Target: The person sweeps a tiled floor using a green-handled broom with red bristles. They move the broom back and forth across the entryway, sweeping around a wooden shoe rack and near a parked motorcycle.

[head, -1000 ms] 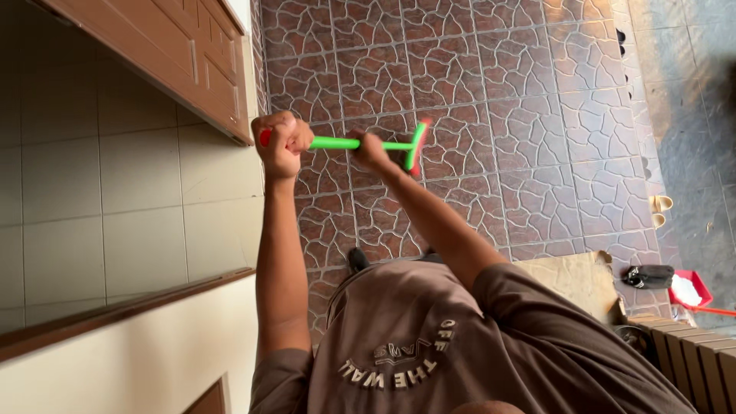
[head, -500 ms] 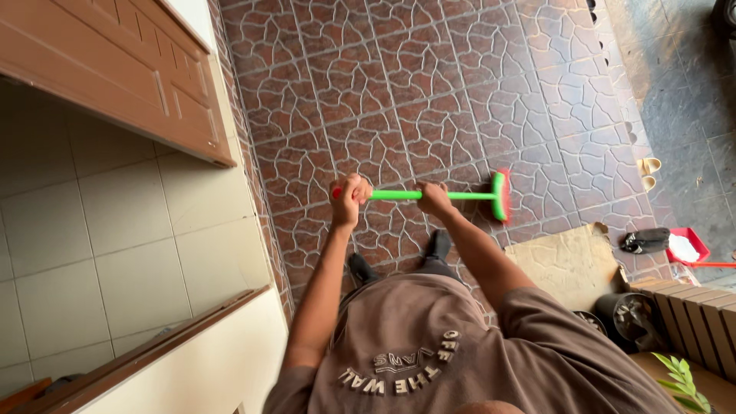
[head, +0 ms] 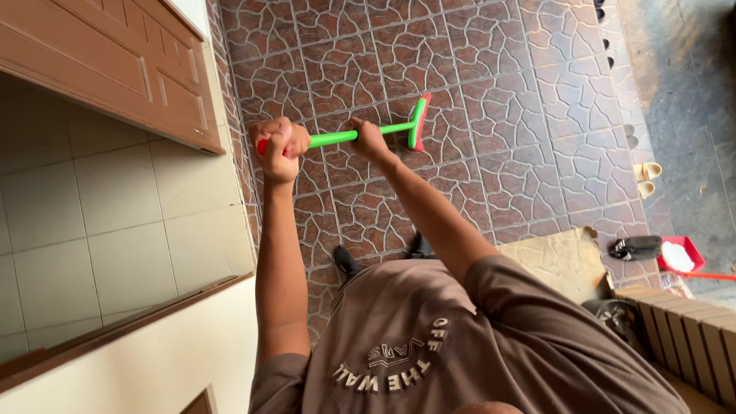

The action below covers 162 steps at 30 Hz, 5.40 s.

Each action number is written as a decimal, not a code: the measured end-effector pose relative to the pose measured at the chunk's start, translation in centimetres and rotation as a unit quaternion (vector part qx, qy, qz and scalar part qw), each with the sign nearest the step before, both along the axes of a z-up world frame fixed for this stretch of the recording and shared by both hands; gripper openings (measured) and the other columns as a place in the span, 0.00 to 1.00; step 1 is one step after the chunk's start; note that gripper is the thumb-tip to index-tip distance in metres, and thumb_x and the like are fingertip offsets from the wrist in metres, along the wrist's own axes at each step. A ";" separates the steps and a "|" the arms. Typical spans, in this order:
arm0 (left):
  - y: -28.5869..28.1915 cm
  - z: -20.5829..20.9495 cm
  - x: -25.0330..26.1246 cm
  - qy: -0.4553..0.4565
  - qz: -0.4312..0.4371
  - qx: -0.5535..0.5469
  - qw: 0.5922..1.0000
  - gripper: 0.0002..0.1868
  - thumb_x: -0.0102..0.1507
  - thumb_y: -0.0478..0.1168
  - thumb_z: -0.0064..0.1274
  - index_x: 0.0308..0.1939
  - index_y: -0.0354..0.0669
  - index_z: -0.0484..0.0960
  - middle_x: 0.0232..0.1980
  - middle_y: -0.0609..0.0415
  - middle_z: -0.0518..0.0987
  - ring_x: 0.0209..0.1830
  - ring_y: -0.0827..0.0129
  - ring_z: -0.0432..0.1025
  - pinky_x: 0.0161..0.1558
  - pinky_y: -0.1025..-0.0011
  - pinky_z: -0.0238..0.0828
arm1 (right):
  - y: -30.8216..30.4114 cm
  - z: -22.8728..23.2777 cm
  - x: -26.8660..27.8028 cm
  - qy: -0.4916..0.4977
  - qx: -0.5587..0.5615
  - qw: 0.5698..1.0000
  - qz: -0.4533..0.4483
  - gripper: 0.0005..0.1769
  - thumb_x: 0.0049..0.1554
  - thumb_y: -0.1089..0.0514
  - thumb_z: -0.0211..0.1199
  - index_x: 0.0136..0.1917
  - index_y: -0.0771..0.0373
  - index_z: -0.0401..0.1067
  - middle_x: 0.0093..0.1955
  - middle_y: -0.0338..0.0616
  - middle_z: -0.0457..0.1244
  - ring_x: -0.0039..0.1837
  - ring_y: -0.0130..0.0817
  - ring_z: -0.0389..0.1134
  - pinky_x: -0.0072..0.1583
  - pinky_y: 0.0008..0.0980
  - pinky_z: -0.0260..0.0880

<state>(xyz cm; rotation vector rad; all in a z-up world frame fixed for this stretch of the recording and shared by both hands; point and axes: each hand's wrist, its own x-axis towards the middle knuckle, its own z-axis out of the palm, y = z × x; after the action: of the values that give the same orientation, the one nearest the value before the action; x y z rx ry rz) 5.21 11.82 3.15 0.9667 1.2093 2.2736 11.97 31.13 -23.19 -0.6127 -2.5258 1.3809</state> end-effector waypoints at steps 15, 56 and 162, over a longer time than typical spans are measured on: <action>12.4 -14.7 17.1 -0.172 -0.028 -0.072 0.982 0.25 0.70 0.40 0.44 0.17 0.46 0.59 0.18 0.58 0.60 0.19 0.71 0.56 0.28 0.67 0.56 | 13.4 -0.5 24.7 -0.213 0.111 0.971 0.019 0.24 0.58 0.60 0.59 0.67 0.49 0.71 0.51 0.54 0.71 0.57 0.52 0.71 0.64 0.52 0.63; 22.0 -2.5 -7.4 -0.031 0.025 0.027 0.999 0.26 0.71 0.41 0.42 0.17 0.46 0.57 0.16 0.60 0.58 0.15 0.74 0.54 0.25 0.68 0.54 | 25.8 1.0 -6.8 -0.041 0.151 0.986 0.063 0.17 0.50 0.61 0.64 0.55 0.57 0.76 0.44 0.51 0.71 0.51 0.54 0.72 0.63 0.51 0.64; 69.5 -18.7 -11.3 -0.182 -0.016 -0.128 0.975 0.26 0.69 0.40 0.46 0.15 0.45 0.63 0.18 0.60 0.64 0.17 0.77 0.58 0.24 0.73 0.55 | 72.1 -1.7 -4.8 -0.184 0.174 0.967 0.003 0.15 0.53 0.57 0.63 0.55 0.52 0.76 0.51 0.50 0.72 0.57 0.53 0.72 0.61 0.57 0.65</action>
<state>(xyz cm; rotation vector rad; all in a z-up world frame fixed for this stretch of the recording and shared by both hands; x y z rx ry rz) -6.11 81.37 -15.55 0.4482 1.2675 2.0828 7.18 103.19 -24.91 -0.8508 -2.9616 0.8464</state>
